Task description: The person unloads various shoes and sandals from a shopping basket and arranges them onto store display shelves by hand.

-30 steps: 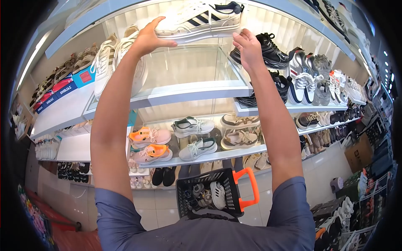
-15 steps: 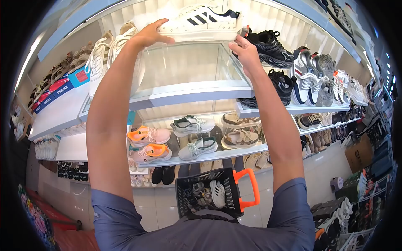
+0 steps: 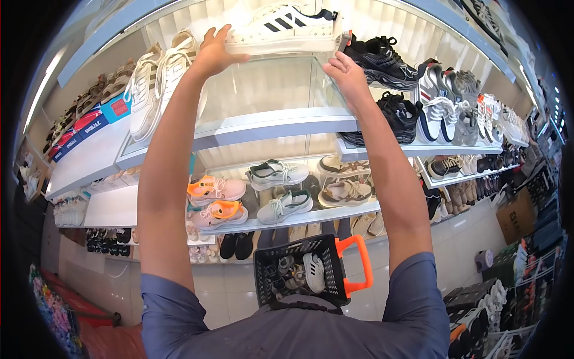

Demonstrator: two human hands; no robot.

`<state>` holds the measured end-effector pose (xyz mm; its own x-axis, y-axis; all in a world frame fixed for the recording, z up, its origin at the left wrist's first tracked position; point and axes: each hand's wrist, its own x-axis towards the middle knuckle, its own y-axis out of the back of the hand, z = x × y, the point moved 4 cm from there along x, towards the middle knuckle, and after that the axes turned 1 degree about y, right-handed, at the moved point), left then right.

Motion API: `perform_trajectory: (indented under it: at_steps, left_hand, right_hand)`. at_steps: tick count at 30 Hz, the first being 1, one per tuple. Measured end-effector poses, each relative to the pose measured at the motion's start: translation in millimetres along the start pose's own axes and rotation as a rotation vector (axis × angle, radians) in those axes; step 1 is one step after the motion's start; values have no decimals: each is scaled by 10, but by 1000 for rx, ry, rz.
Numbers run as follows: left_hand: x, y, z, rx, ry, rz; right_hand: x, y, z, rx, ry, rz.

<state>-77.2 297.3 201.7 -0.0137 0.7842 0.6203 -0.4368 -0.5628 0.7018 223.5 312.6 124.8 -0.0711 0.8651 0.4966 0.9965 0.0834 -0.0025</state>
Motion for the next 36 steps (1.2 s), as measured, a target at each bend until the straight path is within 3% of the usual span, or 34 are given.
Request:
perform_trajectory:
  at_steps: [4, 6, 8, 10, 13, 14, 17, 20, 23, 26, 30, 34, 36]
  left_hand:
    - [-544, 38, 189, -25, -148, 202]
    - [-1066, 47, 391, -262, -286, 284]
    - [-1655, -132, 492, -565, -174, 233]
    - [-2292, -412, 578, -700, -178, 100]
    - [-3341, -1104, 515, -776, -12, -236]
    - [-3689, -1356, 474, -755, 28, -309]
    - [-5040, -2262, 121, -867, 521, -672]
    - [-6397, -2690, -316, -575, 538, -986]
    - [-7522, -2680, -680, -412, 602, -1228]
    - [-8129, -2500, -844, -330, 721, -1245]
    - [-8630, -2393, -990, -282, 781, -1334]
    - [-8704, -2527, -1055, -202, 882, -1388]
    - [-8546, -2650, -970, -257, 925, -1318]
  right_hand:
    - [-196, 79, 41, -106, 101, 62]
    - [-433, 115, 17, -145, 160, 100]
    - [-827, 150, -181, -350, 444, 212]
    - [-1312, 164, -280, -422, 526, 290]
    - [-2150, 166, -63, -488, 588, 330]
    - [-2442, 184, 138, -432, 442, 313]
    - [-3395, 150, 1125, -476, 74, 177]
    - [-4798, 172, 2305, -480, -403, 12]
    - [-5968, 232, 2711, -539, -734, -224]
    - [-6575, 300, 2841, -666, -937, -366]
    - [-6883, 301, 3073, -694, -996, -451]
    - [-7066, 315, 3453, -778, -1039, -576]
    - [-7126, 327, 3668, -785, -1099, -620]
